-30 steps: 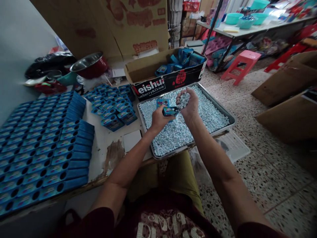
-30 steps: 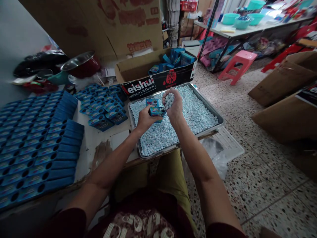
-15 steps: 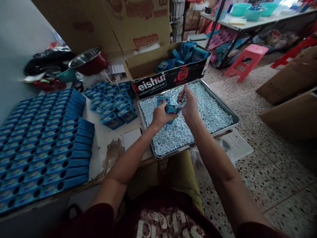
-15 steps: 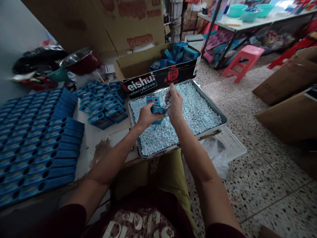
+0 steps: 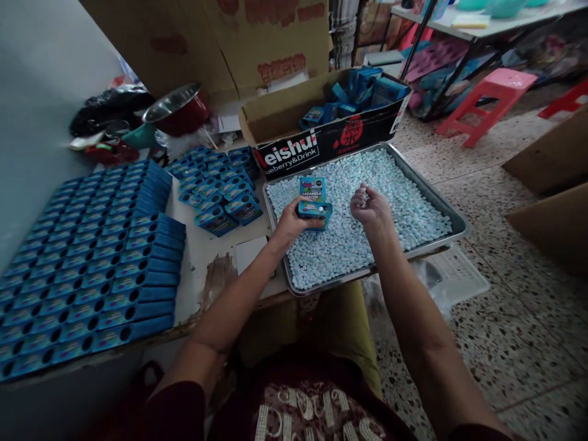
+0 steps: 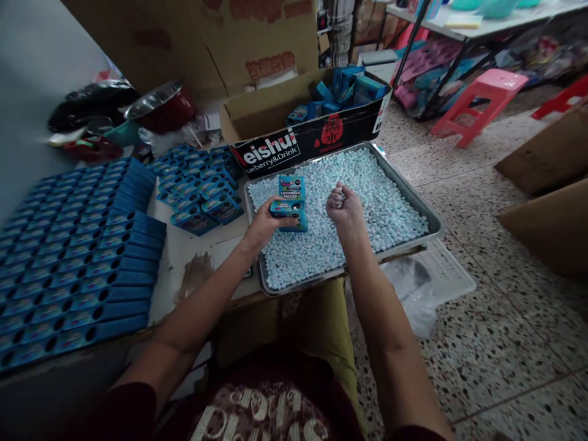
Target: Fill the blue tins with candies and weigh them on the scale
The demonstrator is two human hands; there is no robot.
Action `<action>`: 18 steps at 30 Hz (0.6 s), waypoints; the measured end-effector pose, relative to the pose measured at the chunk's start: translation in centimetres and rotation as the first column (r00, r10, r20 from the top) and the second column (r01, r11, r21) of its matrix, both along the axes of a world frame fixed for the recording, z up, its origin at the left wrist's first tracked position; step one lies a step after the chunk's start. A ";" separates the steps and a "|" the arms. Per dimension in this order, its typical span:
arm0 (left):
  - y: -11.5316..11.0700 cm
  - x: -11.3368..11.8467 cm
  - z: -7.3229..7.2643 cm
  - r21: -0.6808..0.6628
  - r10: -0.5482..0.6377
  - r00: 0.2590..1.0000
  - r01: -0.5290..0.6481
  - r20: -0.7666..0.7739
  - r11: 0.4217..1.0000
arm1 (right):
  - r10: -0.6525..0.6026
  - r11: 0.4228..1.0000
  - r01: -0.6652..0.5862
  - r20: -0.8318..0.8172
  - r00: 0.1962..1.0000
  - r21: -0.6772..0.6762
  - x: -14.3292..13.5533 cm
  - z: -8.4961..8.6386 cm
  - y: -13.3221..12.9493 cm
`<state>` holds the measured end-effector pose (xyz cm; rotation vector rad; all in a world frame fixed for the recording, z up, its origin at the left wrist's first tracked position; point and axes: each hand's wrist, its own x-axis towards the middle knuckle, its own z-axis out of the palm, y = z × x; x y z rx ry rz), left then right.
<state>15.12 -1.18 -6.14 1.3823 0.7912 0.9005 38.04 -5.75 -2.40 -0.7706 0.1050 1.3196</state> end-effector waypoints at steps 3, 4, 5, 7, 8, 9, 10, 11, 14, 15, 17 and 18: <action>-0.6 0.7 0.4 -0.012 0.021 1.000 -0.021 -0.006 1.000 | 0.023 0.996 -0.015 -0.087 0.996 0.090 -2.3 2.7 -1.0; -0.7 0.8 0.8 0.034 0.041 0.998 -0.039 -0.041 0.999 | 0.026 0.992 -0.018 -0.065 0.998 0.124 -3.0 3.5 -1.2; -0.7 0.7 1.2 0.081 0.052 0.996 -0.045 -0.076 0.996 | 0.025 0.989 -0.019 -0.039 0.999 0.150 -3.6 4.2 -1.2; -0.7 0.3 1.9 0.129 0.034 0.994 -0.020 -0.105 0.991 | 0.024 0.984 -0.021 -0.018 1.000 0.176 -4.1 4.7 -1.1; -0.6 -0.1 2.2 0.124 0.008 0.996 0.004 -0.094 0.992 | 0.028 0.984 -0.022 -0.032 0.999 0.175 -4.1 4.7 -1.0; -0.6 -0.6 2.4 0.106 -0.021 0.997 0.029 -0.073 0.994 | 0.031 0.986 -0.021 -0.059 0.998 0.164 -3.9 4.4 -0.7; -0.5 -1.1 2.5 0.082 -0.044 0.998 0.048 -0.046 0.996 | 0.027 0.990 -0.014 -0.089 0.996 0.142 -3.6 3.9 -0.5; -0.5 -1.6 2.6 0.061 -0.058 0.998 0.059 -0.018 0.996 | 0.015 0.994 -0.002 -0.114 0.993 0.110 -3.2 3.2 -0.3; -0.5 -3.2 2.3 0.059 -0.094 0.995 0.091 0.041 0.994 | -0.073 0.997 0.070 -0.123 0.990 -0.032 -1.8 0.9 0.4; -0.5 -3.5 2.2 0.072 -0.110 0.993 0.106 0.052 0.992 | -0.099 0.993 0.092 -0.103 0.990 -0.070 -1.5 0.2 0.6; -0.4 -4.1 2.0 0.109 -0.131 0.989 0.124 0.063 0.986 | -0.080 0.993 0.077 -0.037 0.996 -0.089 -0.8 -1.3 1.0; -0.3 -4.3 2.0 0.130 -0.131 0.989 0.123 0.062 0.984 | -0.042 0.997 0.043 0.010 0.999 -0.069 -0.5 -2.0 1.1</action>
